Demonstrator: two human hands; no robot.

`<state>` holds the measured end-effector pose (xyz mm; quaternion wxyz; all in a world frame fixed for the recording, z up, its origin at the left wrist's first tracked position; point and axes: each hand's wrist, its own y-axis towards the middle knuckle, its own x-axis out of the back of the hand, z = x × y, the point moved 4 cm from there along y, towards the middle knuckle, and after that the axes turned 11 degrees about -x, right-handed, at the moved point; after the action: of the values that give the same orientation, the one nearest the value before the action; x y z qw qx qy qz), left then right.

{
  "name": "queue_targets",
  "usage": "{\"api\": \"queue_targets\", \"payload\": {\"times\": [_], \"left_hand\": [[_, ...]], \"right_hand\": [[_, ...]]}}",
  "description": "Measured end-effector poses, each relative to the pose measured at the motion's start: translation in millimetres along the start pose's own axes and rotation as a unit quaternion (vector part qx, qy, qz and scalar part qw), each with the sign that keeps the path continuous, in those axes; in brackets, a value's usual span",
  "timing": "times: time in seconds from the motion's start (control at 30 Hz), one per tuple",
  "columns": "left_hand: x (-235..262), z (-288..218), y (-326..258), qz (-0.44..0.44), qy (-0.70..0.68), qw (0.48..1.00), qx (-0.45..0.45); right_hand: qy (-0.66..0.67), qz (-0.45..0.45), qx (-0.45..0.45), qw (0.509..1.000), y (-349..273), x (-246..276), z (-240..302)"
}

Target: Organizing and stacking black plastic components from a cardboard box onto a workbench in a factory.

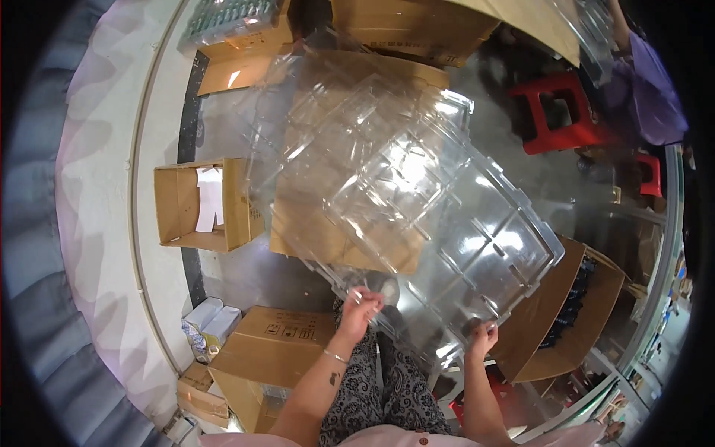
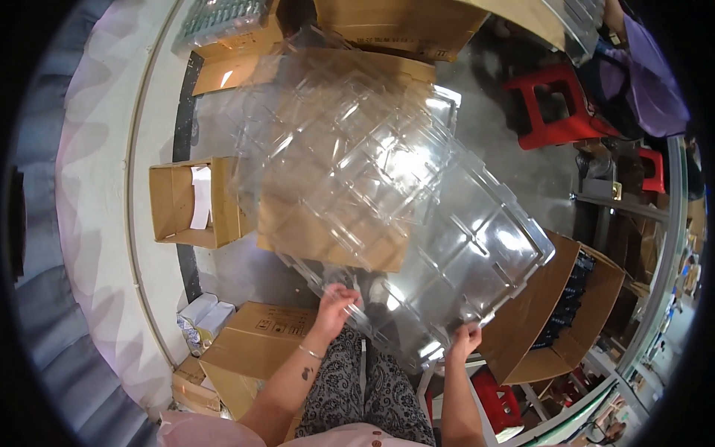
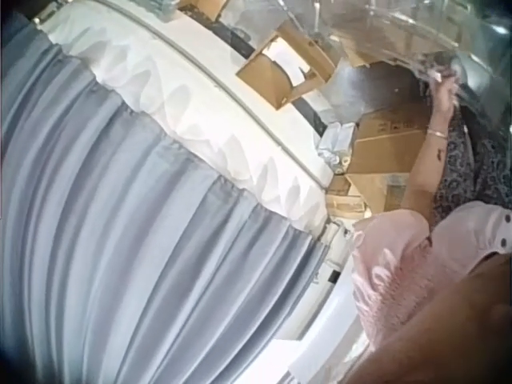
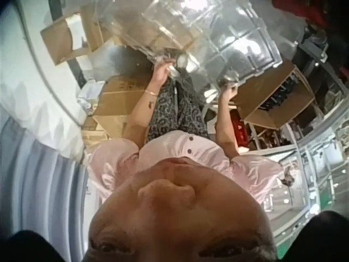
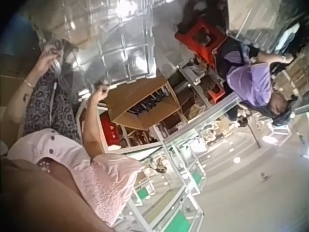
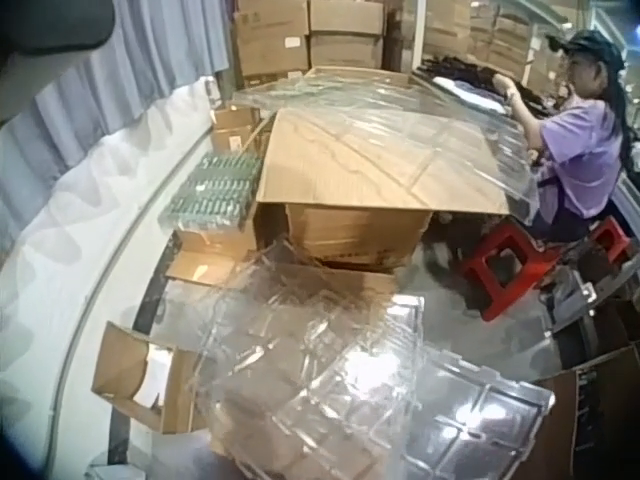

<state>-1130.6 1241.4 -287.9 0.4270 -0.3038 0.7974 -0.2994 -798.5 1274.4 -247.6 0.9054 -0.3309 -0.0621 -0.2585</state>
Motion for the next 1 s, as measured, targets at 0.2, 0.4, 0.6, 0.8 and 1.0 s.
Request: {"api": "queue_targets", "payload": {"times": [0.2,0.4,0.6,0.8,1.0], "left_hand": [[-5.5,-46.0,29.0,-0.039,-0.016,0.999,-0.018],[37.1,-145.6,201.7,-0.062,0.134,0.987,-0.06],[72.9,-135.0,263.8,-0.195,0.399,0.891,-0.095],[84.9,-180.5,275.2,-0.171,0.423,0.858,-0.234],[69.9,-189.2,297.4,-0.168,0.174,0.964,-0.108]], "right_hand": [[-0.023,0.026,-0.004,0.999,27.8,-69.0,20.1],[-0.003,0.023,-0.114,0.993,62.8,-244.2,-9.9],[-0.219,0.002,-0.14,0.966,114.8,-280.1,-44.7],[-0.034,0.111,-0.24,0.964,122.1,-274.9,-48.8],[0.001,0.079,-0.235,0.969,142.3,-283.7,-17.2]]}}
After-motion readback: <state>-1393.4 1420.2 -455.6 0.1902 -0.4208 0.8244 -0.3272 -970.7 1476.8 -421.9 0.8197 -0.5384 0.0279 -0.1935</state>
